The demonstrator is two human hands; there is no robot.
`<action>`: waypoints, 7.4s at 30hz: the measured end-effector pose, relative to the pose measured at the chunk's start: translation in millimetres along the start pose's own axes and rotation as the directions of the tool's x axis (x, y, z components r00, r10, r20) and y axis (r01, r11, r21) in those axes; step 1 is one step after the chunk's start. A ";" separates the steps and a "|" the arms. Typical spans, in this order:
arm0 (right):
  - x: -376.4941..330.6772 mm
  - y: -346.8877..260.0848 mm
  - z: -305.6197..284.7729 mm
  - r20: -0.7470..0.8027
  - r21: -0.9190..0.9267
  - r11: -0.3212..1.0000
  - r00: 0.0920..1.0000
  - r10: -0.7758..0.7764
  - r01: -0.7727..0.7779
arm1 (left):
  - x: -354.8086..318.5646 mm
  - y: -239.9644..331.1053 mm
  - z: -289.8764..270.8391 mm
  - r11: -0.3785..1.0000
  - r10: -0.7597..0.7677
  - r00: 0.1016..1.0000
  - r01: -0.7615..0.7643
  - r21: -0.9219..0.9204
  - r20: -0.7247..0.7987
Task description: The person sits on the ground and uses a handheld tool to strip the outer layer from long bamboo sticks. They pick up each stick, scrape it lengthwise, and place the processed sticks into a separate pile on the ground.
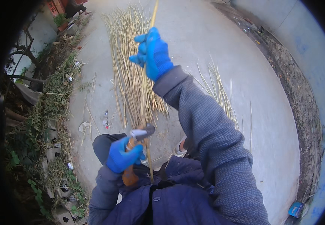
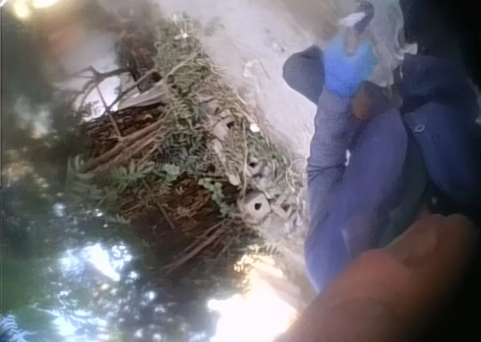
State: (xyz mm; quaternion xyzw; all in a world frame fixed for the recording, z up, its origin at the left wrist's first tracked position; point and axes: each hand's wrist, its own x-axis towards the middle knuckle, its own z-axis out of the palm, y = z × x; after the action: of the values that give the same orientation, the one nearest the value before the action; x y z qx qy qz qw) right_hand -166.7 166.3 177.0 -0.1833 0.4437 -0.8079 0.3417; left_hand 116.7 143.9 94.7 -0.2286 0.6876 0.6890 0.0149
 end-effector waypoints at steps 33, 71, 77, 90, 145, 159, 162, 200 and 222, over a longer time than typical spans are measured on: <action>-130.4 42.8 -116.4 0.369 -0.929 -0.143 0.834 -0.410 0.341 | 174.8 92.8 20.3 0.894 0.227 0.968 -0.252 -0.370 -0.109; -423.2 4.4 -193.9 -0.421 -0.762 0.510 0.904 0.077 -0.399 | 202.4 30.5 189.0 0.970 -0.035 0.933 0.118 -0.212 0.358; -418.4 7.6 -200.8 -0.316 -0.799 0.511 0.944 0.092 -0.317 | 180.6 8.6 195.4 0.959 -0.133 0.938 0.204 -0.199 0.319; -470.2 8.7 -193.7 -0.440 -0.659 0.523 0.841 0.316 -0.541 | 206.9 17.6 154.1 0.970 -0.080 0.934 0.153 -0.189 0.348; -476.2 43.0 -218.0 -0.115 -0.981 0.165 0.990 -0.075 -0.102 | 266.9 49.4 71.0 0.922 0.051 0.996 -0.074 -0.380 -0.070; -363.6 56.9 -223.9 -0.237 -0.882 0.422 0.971 -0.013 -0.209 | 165.7 -10.2 164.9 0.934 -0.095 0.982 0.144 -0.326 0.161; -427.9 60.6 -221.2 -0.171 -0.855 0.489 0.984 0.055 -0.176 | 244.4 24.5 85.1 0.913 0.012 0.999 -0.033 -0.406 -0.053; -561.1 75.0 -246.8 -0.188 -0.980 -0.031 0.964 -0.189 -0.197 | 315.4 80.5 -342.7 0.874 0.196 0.800 -0.405 -0.270 -0.567; -458.1 128.0 -426.8 -0.660 -0.692 -0.315 0.746 -0.090 -0.650 | 369.8 -160.0 -91.6 0.903 -0.364 0.915 0.393 0.176 -0.176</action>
State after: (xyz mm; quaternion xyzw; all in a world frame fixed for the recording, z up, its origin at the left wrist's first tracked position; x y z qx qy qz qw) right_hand -52.3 698.6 -157.6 -0.0484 0.9870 -0.0451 0.1467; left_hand -133.6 -43.6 -175.2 -0.4026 0.6973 0.5799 0.1243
